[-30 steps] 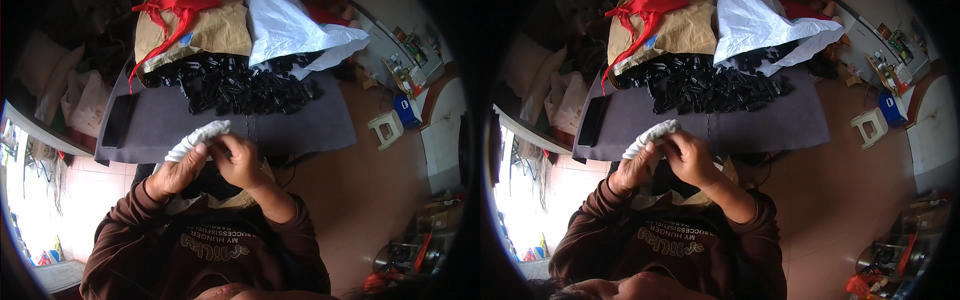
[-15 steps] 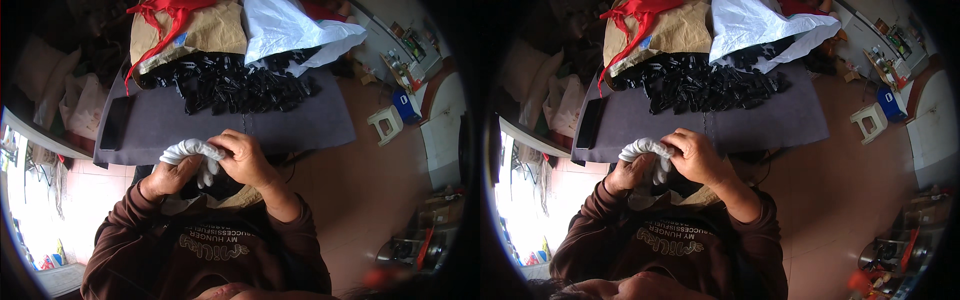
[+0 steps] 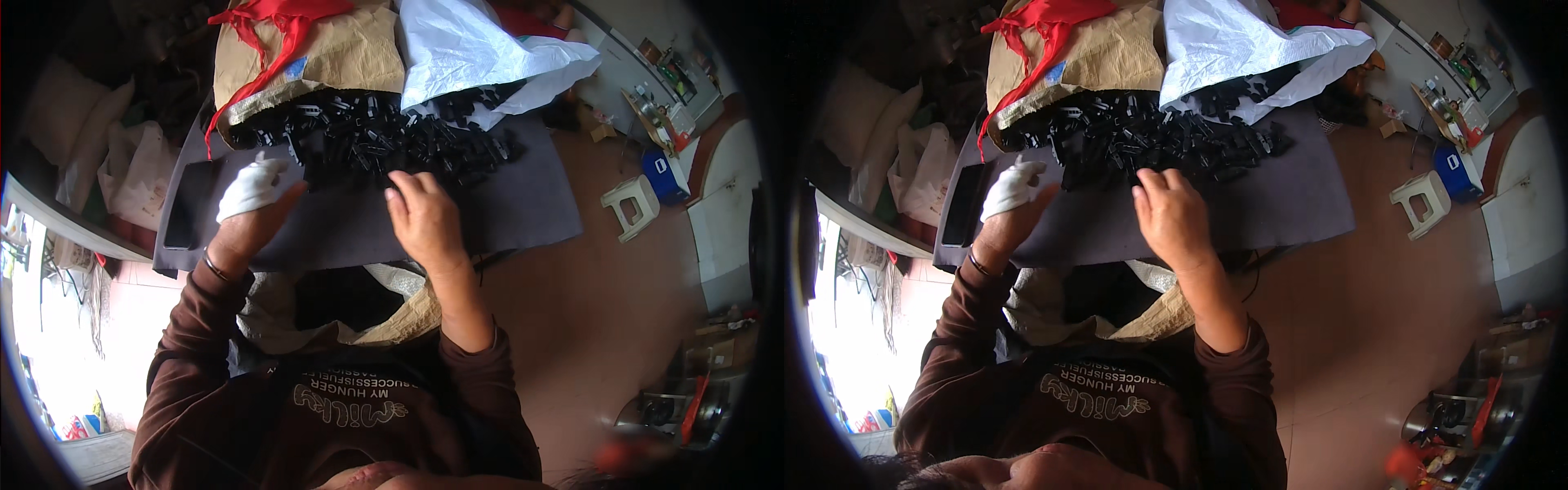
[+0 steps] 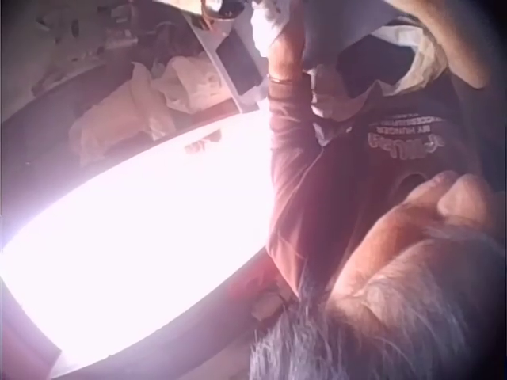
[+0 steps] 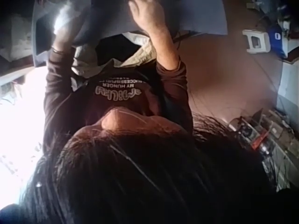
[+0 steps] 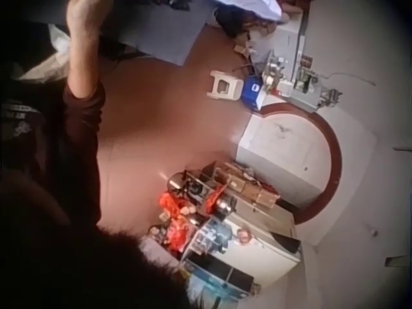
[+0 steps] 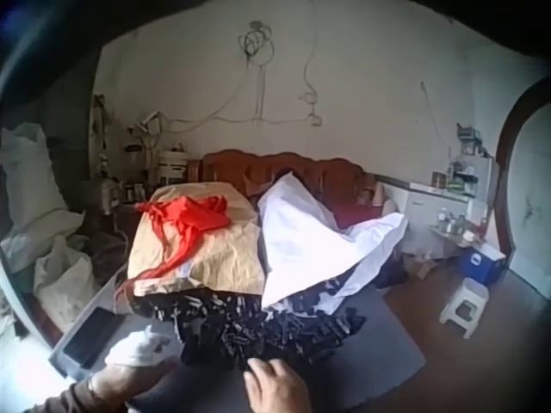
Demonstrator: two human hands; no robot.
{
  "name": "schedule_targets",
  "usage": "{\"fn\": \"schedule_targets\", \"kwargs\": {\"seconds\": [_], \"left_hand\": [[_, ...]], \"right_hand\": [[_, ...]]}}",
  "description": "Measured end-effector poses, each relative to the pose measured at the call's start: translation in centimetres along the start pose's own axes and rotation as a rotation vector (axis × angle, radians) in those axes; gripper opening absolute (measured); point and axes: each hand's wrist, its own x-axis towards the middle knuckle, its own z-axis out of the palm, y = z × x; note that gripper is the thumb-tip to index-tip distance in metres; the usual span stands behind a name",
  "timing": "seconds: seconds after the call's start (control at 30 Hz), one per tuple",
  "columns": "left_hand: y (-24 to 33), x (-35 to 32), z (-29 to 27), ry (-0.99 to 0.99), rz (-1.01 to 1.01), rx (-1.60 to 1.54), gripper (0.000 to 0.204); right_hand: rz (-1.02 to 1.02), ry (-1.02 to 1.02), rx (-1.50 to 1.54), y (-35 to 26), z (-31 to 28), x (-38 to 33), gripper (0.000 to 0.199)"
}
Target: Assembling small black plastic components by hand at a workstation.
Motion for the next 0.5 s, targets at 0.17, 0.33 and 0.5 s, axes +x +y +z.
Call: {"fn": "schedule_targets", "kwargs": {"seconds": [0.17, 0.33, 0.5], "left_hand": [[0.6, 0.9, 2.5, -0.049, 0.120, 0.080, 0.047], [1.1, 0.4, 2.8, -0.137, -0.019, 0.127, 0.033], [-0.4, -1.2, 1.8, -0.174, 0.004, 0.056, 0.033]], "right_hand": [[-0.143, -0.041, -0.201, -0.2, 1.1, 0.2, 0.023], [-0.170, -0.137, -0.105, 0.2, 0.9, -0.3, 0.023], [-0.151, -0.096, -0.073, 0.4, 1.0, -0.1, 0.025]]}}
